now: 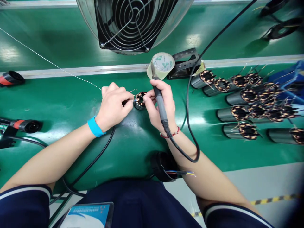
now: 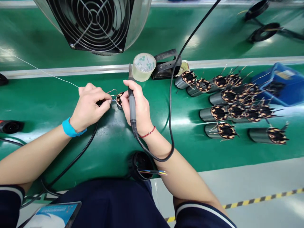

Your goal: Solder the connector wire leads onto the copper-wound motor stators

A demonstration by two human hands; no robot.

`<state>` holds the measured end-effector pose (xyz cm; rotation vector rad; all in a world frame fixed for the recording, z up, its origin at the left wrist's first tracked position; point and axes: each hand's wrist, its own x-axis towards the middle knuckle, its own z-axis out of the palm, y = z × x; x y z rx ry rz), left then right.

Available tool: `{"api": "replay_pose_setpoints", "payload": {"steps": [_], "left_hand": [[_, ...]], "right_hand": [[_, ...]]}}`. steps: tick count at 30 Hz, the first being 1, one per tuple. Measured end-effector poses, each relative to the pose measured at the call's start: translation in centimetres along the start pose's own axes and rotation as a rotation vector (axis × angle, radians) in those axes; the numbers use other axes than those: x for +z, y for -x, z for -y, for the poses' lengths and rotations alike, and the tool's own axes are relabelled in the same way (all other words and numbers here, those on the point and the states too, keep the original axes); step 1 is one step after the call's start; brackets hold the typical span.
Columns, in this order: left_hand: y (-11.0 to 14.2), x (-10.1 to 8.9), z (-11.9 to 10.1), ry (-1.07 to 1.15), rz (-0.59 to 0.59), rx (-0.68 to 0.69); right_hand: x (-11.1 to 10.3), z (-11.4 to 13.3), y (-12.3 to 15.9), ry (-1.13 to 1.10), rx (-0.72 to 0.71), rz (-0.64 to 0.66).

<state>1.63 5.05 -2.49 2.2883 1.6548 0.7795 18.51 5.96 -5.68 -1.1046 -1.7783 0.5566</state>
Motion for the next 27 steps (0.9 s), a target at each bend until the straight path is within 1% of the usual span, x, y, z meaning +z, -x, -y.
{"api": "replay_pose_setpoints", "payload": {"steps": [1,3,5,7,10,13,15,17,19,23,27], "left_hand": [[0.0,0.0,0.0,0.004,-0.001,-0.007],[0.0,-0.1,0.1,0.012,-0.002,-0.015],[-0.1,-0.2,0.0,0.020,0.002,-0.017],[-0.1,-0.2,0.0,0.033,0.011,-0.022],[-0.1,-0.3,-0.1,0.054,0.027,-0.030],[-0.1,-0.3,-0.2,0.065,0.032,-0.038],[-0.1,-0.3,-0.4,0.066,0.036,-0.046],[0.0,-0.3,-0.6,0.058,0.042,-0.052],[0.1,-0.3,-0.8,0.043,0.038,-0.056],[0.3,-0.1,-1.2,0.016,0.014,-0.076],[0.2,0.1,-1.4,0.004,0.011,-0.090]], "right_hand": [[0.3,0.0,0.0,0.003,0.000,-0.013],[0.7,0.0,0.0,0.020,-0.049,-0.013],[0.4,0.2,0.0,0.016,-0.091,0.007],[-0.5,0.5,0.0,-0.002,-0.084,0.036],[-2.9,1.5,0.4,0.006,-0.024,0.048],[-4.9,2.6,1.5,0.010,0.018,0.002],[-5.4,2.8,2.7,-0.005,0.014,-0.072],[-5.2,2.6,4.0,-0.023,-0.040,-0.161],[-4.7,2.1,5.0,-0.040,-0.118,-0.215],[-3.9,1.3,5.6,-0.068,-0.212,-0.229],[-4.0,1.0,5.4,-0.076,-0.233,-0.233]]}}
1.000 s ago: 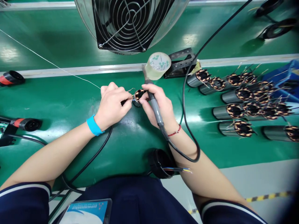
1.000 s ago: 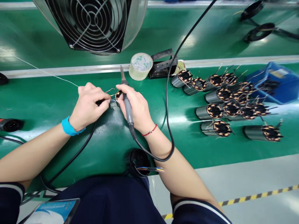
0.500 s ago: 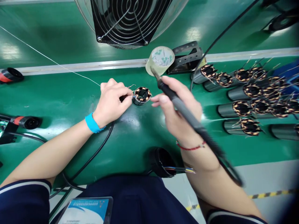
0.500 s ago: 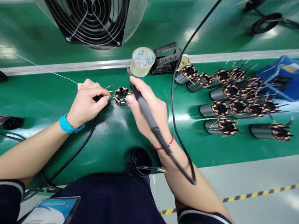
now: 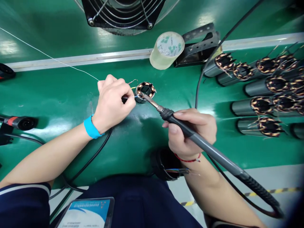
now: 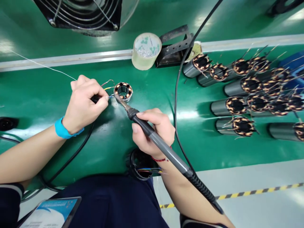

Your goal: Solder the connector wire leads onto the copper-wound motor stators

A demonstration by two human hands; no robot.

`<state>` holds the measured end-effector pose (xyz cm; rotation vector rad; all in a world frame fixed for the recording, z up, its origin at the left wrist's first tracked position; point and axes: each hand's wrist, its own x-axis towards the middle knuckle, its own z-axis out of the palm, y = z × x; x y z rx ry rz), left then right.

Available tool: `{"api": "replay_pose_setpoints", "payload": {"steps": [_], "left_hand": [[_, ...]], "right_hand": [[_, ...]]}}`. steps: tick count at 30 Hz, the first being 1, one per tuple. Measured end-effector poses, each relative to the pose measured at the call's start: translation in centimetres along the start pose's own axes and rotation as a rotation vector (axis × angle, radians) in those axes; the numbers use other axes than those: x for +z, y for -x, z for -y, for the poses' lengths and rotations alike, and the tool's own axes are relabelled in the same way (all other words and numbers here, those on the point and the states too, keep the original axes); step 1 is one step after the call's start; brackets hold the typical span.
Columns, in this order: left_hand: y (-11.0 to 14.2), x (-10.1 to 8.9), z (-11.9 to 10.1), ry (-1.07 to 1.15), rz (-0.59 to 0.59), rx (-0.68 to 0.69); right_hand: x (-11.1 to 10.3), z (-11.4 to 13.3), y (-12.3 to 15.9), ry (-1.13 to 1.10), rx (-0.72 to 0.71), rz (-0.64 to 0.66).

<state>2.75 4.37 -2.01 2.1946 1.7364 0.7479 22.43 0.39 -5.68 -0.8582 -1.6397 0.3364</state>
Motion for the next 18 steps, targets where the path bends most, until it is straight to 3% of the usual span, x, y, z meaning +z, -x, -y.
{"api": "replay_pose_setpoints", "payload": {"steps": [9,18], "left_hand": [[-0.11,0.05,0.24,0.066,0.006,0.019],[-0.14,0.08,0.31,0.103,-0.020,0.000]], "right_hand": [[0.29,0.20,0.08,-0.021,0.012,0.057],[0.24,0.11,0.29,-0.010,0.060,0.021]]}}
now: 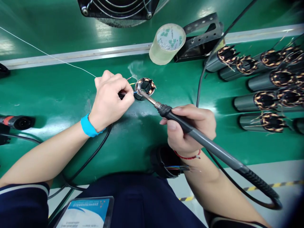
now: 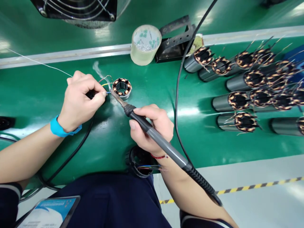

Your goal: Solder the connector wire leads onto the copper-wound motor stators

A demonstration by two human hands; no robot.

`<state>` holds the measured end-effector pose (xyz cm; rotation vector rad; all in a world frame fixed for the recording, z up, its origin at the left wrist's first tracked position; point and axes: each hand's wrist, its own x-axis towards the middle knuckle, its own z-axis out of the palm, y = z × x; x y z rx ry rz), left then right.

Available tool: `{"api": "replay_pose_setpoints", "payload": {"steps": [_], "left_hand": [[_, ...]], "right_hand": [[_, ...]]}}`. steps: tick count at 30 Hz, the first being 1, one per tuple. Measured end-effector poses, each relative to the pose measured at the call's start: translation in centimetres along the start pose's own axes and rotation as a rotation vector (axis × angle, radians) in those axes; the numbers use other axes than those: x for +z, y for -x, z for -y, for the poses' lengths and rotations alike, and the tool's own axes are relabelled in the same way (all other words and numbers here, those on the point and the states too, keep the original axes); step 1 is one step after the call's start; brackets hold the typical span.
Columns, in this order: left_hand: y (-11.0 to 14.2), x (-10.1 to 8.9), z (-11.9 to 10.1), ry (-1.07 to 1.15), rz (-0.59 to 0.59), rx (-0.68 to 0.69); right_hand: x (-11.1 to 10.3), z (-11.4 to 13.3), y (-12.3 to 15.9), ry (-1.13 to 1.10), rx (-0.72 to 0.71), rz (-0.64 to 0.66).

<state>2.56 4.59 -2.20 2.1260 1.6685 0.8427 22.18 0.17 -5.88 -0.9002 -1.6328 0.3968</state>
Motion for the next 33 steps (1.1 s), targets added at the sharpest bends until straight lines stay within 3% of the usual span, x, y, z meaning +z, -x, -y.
{"api": "replay_pose_setpoints", "payload": {"steps": [12,19,30,33], "left_hand": [[-0.05,0.02,-0.03,0.010,-0.018,-0.009],[-0.02,0.03,-0.07,0.035,-0.005,-0.017],[0.04,0.01,0.09,0.040,-0.033,0.002],[0.06,-0.01,0.10,0.008,-0.027,0.002]], "right_hand": [[0.16,-0.15,0.05,-0.016,0.006,0.019],[0.05,-0.14,0.04,0.045,0.031,-0.043],[0.01,-0.63,-0.20,0.079,-0.028,0.003],[-0.13,-0.50,-0.33,0.098,-0.020,0.067]]}}
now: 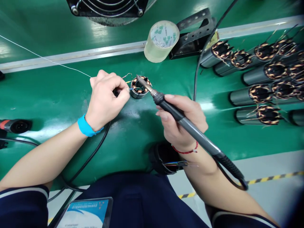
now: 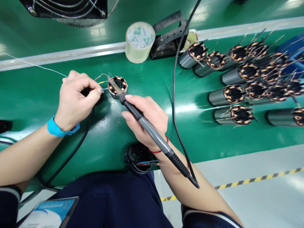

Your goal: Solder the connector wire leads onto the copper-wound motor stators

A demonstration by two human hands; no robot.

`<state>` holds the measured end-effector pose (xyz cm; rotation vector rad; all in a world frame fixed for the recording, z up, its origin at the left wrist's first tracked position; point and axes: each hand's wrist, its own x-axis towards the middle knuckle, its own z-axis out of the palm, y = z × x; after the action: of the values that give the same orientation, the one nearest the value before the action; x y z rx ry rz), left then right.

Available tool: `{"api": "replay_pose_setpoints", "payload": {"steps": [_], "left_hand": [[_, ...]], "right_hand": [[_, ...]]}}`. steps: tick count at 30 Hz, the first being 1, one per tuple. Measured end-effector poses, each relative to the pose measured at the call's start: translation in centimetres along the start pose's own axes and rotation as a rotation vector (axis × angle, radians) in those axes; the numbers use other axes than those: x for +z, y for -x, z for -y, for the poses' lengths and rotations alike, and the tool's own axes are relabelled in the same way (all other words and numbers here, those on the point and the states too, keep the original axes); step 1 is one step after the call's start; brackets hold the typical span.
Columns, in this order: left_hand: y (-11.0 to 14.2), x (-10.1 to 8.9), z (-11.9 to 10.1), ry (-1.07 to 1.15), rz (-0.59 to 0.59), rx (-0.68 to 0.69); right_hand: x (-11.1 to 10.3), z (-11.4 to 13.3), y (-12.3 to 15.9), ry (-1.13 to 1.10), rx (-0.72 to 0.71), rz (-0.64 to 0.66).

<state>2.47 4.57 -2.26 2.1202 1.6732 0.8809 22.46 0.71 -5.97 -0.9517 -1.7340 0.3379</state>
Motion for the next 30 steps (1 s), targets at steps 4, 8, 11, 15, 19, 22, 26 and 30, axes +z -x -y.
{"api": "replay_pose_setpoints", "payload": {"steps": [4,8,11,15,19,22,26,30], "left_hand": [[0.0,0.0,0.0,-0.008,-0.011,-0.009],[0.0,0.0,0.0,0.008,0.000,-0.030],[-0.1,0.0,0.1,0.003,-0.013,-0.025],[-0.2,0.1,0.3,-0.004,-0.021,-0.019],[-0.3,0.4,0.5,0.003,-0.022,0.001],[-0.5,0.4,0.5,0.002,-0.013,-0.003],[-0.6,0.4,0.7,0.017,-0.009,-0.012],[-0.5,0.6,1.0,0.052,-0.014,-0.019]], "right_hand": [[-0.2,0.9,-1.6,-0.124,0.139,0.125],[0.2,1.4,-4.7,-0.144,0.244,0.236],[1.2,0.7,-6.3,-0.063,0.207,0.320],[2.7,-0.6,-6.3,0.010,0.210,0.376],[3.5,-0.7,-5.9,0.053,0.259,0.320],[3.7,-0.4,-6.1,0.115,0.290,0.296],[4.0,-0.1,-6.2,0.179,0.306,0.284],[4.3,-0.2,-6.1,0.168,0.282,0.247]]}}
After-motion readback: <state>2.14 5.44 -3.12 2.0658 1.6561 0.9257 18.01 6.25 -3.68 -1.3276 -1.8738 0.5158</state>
